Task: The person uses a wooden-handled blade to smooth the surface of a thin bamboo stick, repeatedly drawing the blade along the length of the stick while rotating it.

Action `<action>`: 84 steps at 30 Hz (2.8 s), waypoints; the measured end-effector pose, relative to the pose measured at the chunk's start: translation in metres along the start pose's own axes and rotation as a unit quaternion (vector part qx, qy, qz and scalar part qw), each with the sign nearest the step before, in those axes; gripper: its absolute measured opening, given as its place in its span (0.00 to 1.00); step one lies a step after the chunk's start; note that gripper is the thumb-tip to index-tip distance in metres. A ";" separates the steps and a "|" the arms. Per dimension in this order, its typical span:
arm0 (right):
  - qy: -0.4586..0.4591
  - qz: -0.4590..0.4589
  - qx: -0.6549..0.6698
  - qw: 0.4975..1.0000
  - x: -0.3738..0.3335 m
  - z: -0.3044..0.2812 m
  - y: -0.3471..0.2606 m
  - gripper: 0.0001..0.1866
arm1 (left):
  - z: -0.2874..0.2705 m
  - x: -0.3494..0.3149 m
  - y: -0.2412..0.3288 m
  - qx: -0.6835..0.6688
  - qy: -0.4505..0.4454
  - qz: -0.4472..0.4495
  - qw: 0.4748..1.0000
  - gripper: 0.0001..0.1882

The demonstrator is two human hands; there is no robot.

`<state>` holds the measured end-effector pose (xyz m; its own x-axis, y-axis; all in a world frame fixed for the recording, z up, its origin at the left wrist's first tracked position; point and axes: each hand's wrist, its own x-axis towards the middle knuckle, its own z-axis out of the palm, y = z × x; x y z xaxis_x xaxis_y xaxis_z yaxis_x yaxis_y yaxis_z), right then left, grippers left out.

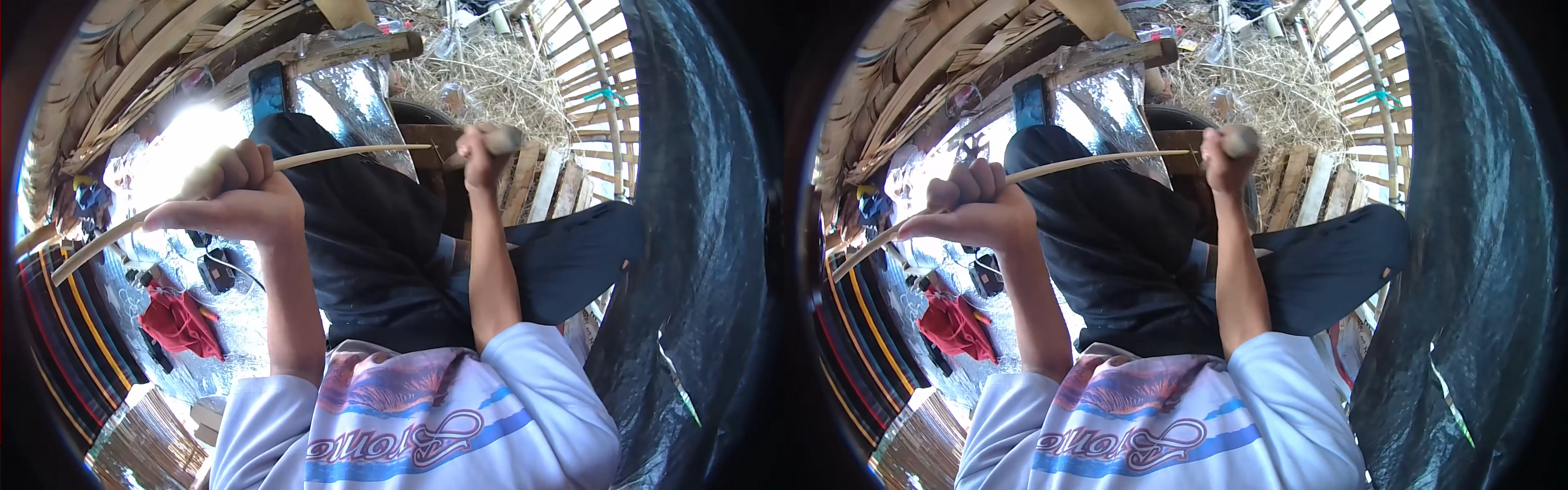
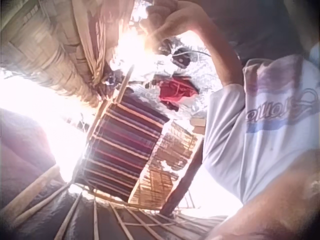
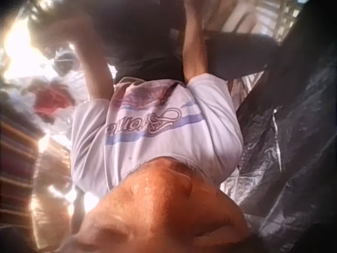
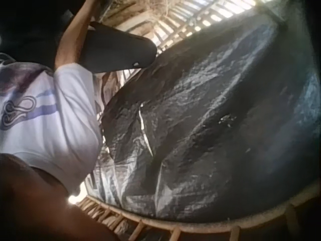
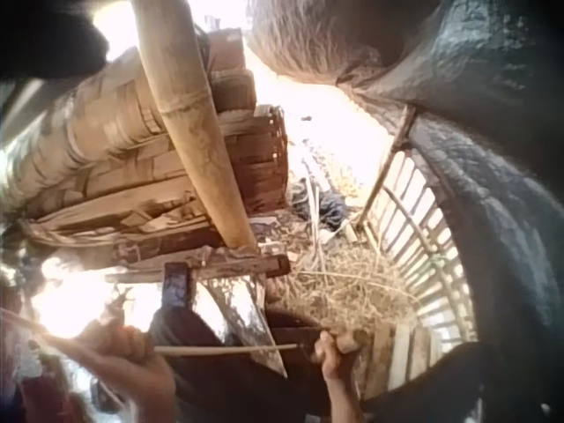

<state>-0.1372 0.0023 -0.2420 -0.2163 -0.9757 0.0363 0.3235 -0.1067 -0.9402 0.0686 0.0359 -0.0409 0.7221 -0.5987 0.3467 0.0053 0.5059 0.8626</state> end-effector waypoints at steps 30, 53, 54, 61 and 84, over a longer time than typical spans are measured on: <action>-0.011 0.036 0.102 0.994 -0.005 0.022 -0.057 0.06 | 0.007 -0.008 0.005 0.045 0.034 0.018 0.998 0.34; -0.089 -0.060 0.052 0.993 -0.014 0.019 -0.060 0.04 | 0.019 -0.006 0.005 0.009 0.006 -0.002 1.000 0.35; -0.071 -0.019 0.163 0.984 -0.011 0.024 -0.080 0.05 | 0.021 -0.008 0.005 0.002 0.000 -0.014 1.000 0.35; -0.032 -0.005 0.037 0.999 -0.018 0.022 -0.057 0.09 | 0.024 -0.010 0.008 0.012 0.007 -0.018 1.000 0.34; 0.121 0.018 -0.008 0.992 -0.005 0.001 -0.034 0.05 | -0.011 -0.018 -0.057 -0.051 -0.020 -0.107 0.993 0.29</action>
<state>-0.1459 0.0102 -0.2099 -0.4202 -0.9041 -0.0781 0.3211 -0.0676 -0.9446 0.0623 0.0248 -0.1002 0.6689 -0.7225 0.1748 0.2282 0.4234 0.8767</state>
